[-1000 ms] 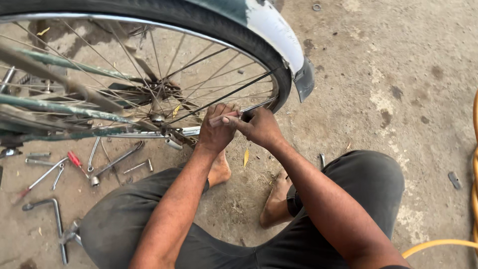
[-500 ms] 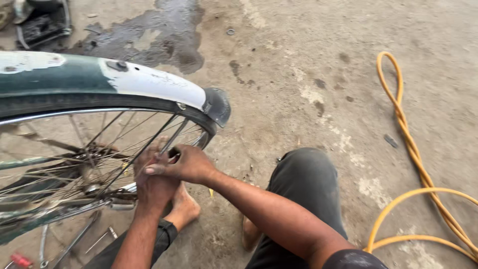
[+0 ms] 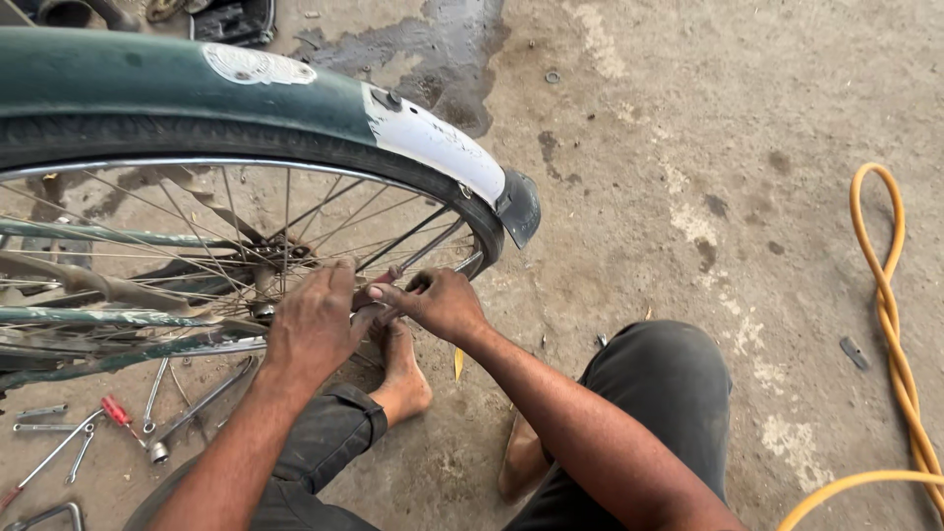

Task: The person sits on the ground beside a bicycle and pries the tire bead off the rear wheel rim using tire levers. They work the levers around the rim, then pull the inner tube out from between the tire and rim and lift it free of the wheel.

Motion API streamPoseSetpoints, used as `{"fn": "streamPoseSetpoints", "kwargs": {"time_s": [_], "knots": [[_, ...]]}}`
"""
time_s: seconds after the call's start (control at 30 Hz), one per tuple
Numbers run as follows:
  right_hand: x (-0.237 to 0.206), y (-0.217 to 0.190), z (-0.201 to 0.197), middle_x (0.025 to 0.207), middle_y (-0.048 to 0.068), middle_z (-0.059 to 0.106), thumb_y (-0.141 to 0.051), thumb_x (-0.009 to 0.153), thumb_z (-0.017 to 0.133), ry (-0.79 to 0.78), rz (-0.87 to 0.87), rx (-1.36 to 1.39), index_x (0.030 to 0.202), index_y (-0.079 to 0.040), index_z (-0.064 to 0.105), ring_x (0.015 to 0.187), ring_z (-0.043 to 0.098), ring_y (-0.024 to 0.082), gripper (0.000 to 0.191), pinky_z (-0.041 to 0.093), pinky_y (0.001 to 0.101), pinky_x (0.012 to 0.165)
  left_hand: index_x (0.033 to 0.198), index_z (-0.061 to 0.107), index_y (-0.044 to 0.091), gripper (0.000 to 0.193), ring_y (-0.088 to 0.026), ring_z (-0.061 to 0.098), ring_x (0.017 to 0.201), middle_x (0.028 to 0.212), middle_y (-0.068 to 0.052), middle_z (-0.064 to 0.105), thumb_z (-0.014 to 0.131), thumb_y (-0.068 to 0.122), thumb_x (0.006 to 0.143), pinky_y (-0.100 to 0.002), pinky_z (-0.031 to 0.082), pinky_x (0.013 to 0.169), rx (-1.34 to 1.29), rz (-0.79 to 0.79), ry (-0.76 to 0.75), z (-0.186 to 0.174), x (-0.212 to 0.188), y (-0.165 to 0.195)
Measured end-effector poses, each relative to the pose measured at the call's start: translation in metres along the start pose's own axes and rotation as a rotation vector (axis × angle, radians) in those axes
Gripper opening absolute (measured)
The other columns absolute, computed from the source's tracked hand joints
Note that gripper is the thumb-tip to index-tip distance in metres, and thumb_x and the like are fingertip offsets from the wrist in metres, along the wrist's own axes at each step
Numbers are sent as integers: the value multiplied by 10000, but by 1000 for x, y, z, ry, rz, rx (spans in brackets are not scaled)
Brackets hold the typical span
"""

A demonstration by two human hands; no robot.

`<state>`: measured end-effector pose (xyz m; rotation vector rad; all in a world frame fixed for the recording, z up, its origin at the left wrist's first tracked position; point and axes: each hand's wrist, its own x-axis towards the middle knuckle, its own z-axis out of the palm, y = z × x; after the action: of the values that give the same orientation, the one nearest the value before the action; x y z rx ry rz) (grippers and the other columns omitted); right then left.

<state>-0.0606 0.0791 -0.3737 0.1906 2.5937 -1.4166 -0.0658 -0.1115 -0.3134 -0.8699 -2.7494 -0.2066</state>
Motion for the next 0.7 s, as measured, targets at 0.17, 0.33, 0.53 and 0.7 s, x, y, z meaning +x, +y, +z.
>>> {"fn": "streamPoseSetpoints", "kwargs": {"time_s": [0.17,0.33,0.53,0.7], "knots": [[3,10,1,729,94,741,-767,700,726,-39,-11,13,893,-17,779,684,739,194,776,586,363,640,1339,527,-52,765,-385,708,1003,1224,-270,629,857,282,735,-453,604,838,-200,-138,-242,5,9,-14],[5,24,20,860,88,720,-492,813,813,-41,-287,201,1052,-17,695,768,694,160,544,591,332,673,1217,624,-18,483,-378,716,986,1191,-214,683,785,273,866,-476,595,828,-234,-159,-181,28,29,-34],[16,76,25,923,81,760,-337,907,756,-126,-288,-17,1039,-78,697,796,737,187,297,619,355,708,1100,689,19,297,-338,742,940,1078,-179,726,728,270,947,-451,611,778,-253,-192,-28,51,21,-39],[27,129,9,996,180,727,-169,952,577,142,-107,-623,951,-105,763,880,708,398,196,568,516,756,993,698,43,268,-396,730,867,917,-199,735,762,279,883,-507,577,733,-325,-123,-29,46,18,-46]]}}
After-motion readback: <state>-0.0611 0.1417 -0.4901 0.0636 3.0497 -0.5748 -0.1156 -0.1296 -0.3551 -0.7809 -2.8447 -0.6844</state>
